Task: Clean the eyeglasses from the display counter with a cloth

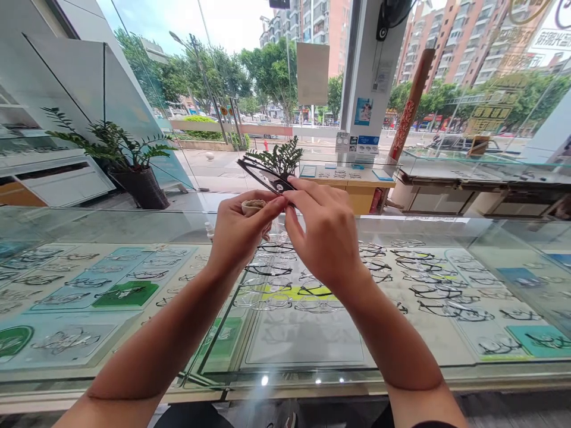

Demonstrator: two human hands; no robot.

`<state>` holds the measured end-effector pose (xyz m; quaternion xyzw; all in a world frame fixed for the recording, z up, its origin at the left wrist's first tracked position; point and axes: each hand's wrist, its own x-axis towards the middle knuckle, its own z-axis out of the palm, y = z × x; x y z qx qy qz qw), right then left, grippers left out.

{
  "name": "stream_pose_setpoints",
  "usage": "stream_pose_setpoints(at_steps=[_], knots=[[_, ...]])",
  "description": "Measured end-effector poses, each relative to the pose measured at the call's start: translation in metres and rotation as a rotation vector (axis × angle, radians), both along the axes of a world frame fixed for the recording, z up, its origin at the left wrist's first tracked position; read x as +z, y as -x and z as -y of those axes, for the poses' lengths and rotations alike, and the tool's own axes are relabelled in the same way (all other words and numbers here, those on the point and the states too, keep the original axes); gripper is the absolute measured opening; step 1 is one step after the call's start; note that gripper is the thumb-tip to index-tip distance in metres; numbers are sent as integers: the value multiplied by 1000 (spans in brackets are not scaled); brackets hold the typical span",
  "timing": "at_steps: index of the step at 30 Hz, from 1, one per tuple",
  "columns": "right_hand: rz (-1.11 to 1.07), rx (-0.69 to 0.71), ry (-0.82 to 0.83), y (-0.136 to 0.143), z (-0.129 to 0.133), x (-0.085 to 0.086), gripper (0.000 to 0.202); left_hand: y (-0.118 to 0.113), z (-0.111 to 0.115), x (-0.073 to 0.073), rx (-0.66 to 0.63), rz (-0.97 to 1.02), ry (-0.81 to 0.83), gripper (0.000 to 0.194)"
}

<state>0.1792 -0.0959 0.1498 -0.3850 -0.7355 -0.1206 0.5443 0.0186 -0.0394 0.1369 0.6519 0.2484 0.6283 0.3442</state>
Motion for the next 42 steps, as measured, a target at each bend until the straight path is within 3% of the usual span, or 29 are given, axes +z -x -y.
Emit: stream_pose_setpoints(at_steps=[3, 6, 10, 12, 14, 17, 21, 27, 33, 38, 42], knots=[[57, 22, 25, -6, 10, 5, 16, 4, -4, 2, 13, 6, -21, 38], [-21, 22, 45, -19, 28, 15, 12, 12, -6, 5, 57, -126, -97, 34], [-324, -22, -24, -48, 41, 29, 28, 16, -4, 5, 34, -487, -168, 29], [-448, 48, -79, -66, 33, 29, 46, 12, -1, 1, 31, -658, -176, 27], [-529, 54, -96, -86, 19, 17, 57, 2, 2, -4, 71, -801, -191, 23], [-529, -72, 64, -118, -4, -14, 65, -21, 7, -11, 112, -998, -223, 21], [-571, -236, 48, -161, -24, -55, 76, -65, 11, -18, 52, -1299, -282, 23], [-643, -325, 38, -214, -51, -88, 71, -135, 12, -34, -42, -1581, -297, 25], [-635, -375, 150, -237, -65, -105, 66, -175, 2, -64, -110, -1713, -301, 26], [-446, -282, 303, -242, -57, -103, 56, -188, -3, -81, -135, -1765, -284, 26], [-401, -386, 265, -231, -61, -106, 36, -191, -4, -87, -148, -1777, -281, 26]])
